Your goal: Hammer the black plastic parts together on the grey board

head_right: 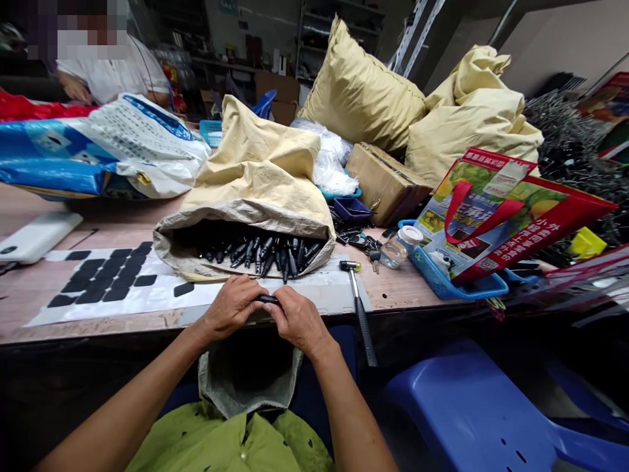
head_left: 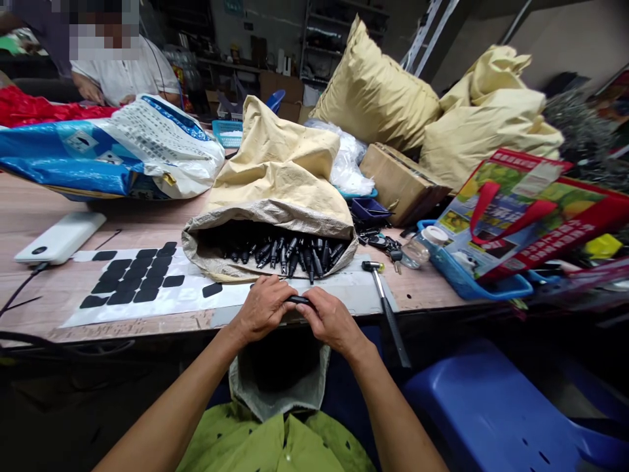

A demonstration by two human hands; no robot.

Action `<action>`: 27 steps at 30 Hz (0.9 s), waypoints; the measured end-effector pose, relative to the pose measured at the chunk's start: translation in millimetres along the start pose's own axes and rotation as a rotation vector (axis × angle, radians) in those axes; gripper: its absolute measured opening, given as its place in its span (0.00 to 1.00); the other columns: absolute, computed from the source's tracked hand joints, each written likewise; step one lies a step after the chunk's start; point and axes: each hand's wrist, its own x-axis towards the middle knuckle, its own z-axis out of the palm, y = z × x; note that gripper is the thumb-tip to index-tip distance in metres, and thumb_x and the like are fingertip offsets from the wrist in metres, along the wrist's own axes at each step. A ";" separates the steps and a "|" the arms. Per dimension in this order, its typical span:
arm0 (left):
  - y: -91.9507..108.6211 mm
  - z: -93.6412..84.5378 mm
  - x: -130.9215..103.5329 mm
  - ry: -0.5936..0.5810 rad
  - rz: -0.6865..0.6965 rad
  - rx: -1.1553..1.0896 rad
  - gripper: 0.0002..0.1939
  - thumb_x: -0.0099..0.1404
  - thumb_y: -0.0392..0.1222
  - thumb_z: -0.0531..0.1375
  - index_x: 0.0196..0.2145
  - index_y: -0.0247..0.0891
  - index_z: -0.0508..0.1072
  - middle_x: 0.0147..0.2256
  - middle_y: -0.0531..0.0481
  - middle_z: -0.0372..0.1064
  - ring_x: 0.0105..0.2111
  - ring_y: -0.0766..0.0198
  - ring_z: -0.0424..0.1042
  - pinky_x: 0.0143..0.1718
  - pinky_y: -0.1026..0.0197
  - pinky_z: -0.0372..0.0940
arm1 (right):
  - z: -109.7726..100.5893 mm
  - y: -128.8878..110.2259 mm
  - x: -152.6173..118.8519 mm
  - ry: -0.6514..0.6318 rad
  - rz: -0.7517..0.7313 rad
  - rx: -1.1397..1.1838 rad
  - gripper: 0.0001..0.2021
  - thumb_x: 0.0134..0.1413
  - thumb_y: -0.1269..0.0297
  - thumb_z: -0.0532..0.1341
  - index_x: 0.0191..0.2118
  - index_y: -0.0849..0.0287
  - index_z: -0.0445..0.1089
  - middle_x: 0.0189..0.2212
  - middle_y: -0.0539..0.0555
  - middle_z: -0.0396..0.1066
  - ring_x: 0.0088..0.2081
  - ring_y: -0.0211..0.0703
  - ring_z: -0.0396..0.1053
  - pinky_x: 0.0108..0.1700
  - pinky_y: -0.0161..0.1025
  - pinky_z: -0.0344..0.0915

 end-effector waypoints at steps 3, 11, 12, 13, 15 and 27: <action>0.3 1.3 0.1 0.017 -0.018 0.018 0.09 0.72 0.43 0.56 0.41 0.39 0.74 0.35 0.47 0.73 0.39 0.54 0.64 0.42 0.51 0.54 | 4.7 -1.0 3.6 0.024 -0.022 -0.093 0.07 0.70 0.62 0.56 0.39 0.55 0.67 0.35 0.53 0.69 0.37 0.43 0.67 0.39 0.36 0.60; 1.6 -0.9 -2.7 0.066 -0.048 -0.030 0.07 0.69 0.39 0.56 0.37 0.39 0.75 0.33 0.49 0.73 0.37 0.56 0.64 0.43 0.50 0.52 | 17.5 -5.4 5.9 0.198 -0.049 -0.090 0.13 0.69 0.63 0.55 0.30 0.56 0.64 0.29 0.52 0.66 0.31 0.42 0.63 0.35 0.38 0.56; 2.3 -1.5 -2.8 0.062 -0.049 -0.029 0.06 0.69 0.39 0.57 0.38 0.39 0.74 0.33 0.49 0.74 0.37 0.56 0.64 0.43 0.50 0.52 | 17.2 -4.3 4.7 0.194 -0.048 -0.055 0.12 0.69 0.62 0.55 0.32 0.56 0.65 0.29 0.52 0.66 0.32 0.42 0.64 0.35 0.38 0.56; 3.0 -2.0 -2.7 0.056 -0.048 -0.026 0.06 0.70 0.39 0.57 0.38 0.40 0.75 0.33 0.49 0.74 0.37 0.55 0.64 0.43 0.50 0.52 | 16.3 -2.8 3.6 0.183 -0.049 -0.013 0.11 0.70 0.61 0.55 0.34 0.56 0.66 0.30 0.52 0.67 0.33 0.42 0.65 0.36 0.37 0.58; 4.5 -3.0 -2.4 0.042 -0.041 -0.018 0.07 0.70 0.39 0.57 0.40 0.40 0.75 0.34 0.49 0.74 0.38 0.55 0.64 0.43 0.50 0.52 | 13.0 0.2 1.7 0.151 -0.053 0.069 0.09 0.70 0.59 0.56 0.38 0.56 0.68 0.32 0.52 0.68 0.34 0.42 0.66 0.38 0.37 0.59; 7.2 -3.4 -1.3 0.017 -0.027 0.019 0.11 0.73 0.45 0.55 0.46 0.41 0.74 0.37 0.48 0.74 0.40 0.53 0.64 0.46 0.49 0.54 | 9.8 4.5 3.6 0.101 -0.078 0.075 0.09 0.71 0.58 0.56 0.41 0.56 0.69 0.35 0.53 0.71 0.38 0.42 0.68 0.41 0.37 0.62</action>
